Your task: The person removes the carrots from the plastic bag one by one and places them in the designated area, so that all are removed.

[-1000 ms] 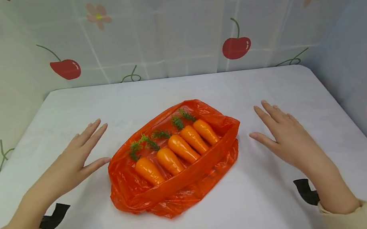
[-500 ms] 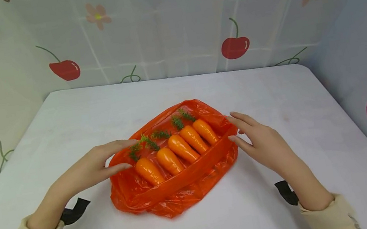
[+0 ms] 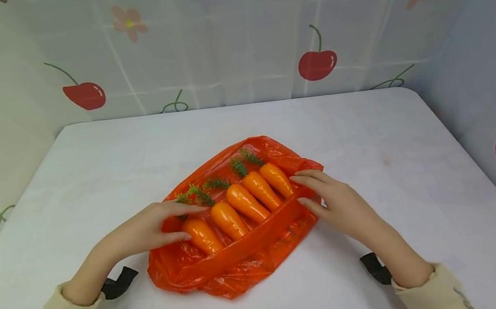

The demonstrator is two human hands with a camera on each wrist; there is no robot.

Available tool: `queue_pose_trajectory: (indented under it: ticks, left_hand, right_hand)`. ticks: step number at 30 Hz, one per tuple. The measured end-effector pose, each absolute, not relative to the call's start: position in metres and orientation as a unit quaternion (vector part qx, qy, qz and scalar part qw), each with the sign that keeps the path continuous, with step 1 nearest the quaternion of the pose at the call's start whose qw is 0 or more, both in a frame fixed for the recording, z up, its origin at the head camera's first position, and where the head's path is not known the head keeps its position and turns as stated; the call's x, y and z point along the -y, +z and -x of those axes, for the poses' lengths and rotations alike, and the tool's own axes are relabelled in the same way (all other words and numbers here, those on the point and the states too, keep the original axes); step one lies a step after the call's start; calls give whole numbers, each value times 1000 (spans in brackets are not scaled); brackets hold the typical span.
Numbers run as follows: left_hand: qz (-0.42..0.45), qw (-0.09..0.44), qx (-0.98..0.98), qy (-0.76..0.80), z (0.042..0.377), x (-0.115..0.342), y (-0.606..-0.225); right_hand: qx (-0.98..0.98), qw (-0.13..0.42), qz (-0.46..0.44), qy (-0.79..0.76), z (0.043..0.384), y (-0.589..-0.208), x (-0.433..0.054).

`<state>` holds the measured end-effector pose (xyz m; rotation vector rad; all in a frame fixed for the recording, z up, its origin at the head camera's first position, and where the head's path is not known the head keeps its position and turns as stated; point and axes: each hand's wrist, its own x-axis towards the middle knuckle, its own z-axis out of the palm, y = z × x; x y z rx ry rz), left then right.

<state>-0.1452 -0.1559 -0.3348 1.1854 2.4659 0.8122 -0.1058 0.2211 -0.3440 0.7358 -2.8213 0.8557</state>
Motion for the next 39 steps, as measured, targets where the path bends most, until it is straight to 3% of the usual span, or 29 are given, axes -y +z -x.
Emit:
queue_pose_trajectory:
  ticks: [9, 19, 39]
  left_hand:
    - [-430, 146, -851, 265, 150, 157, -345]
    - [-437, 151, -845, 269, 153, 158, -351]
    - [-450, 136, -843, 261, 153, 157, -351]
  right_hand:
    - [913, 111, -254, 299, 108, -350, -223]
    - [902, 112, -239, 340, 110, -353, -230]
    - [847, 16, -213, 487, 113, -355, -248]
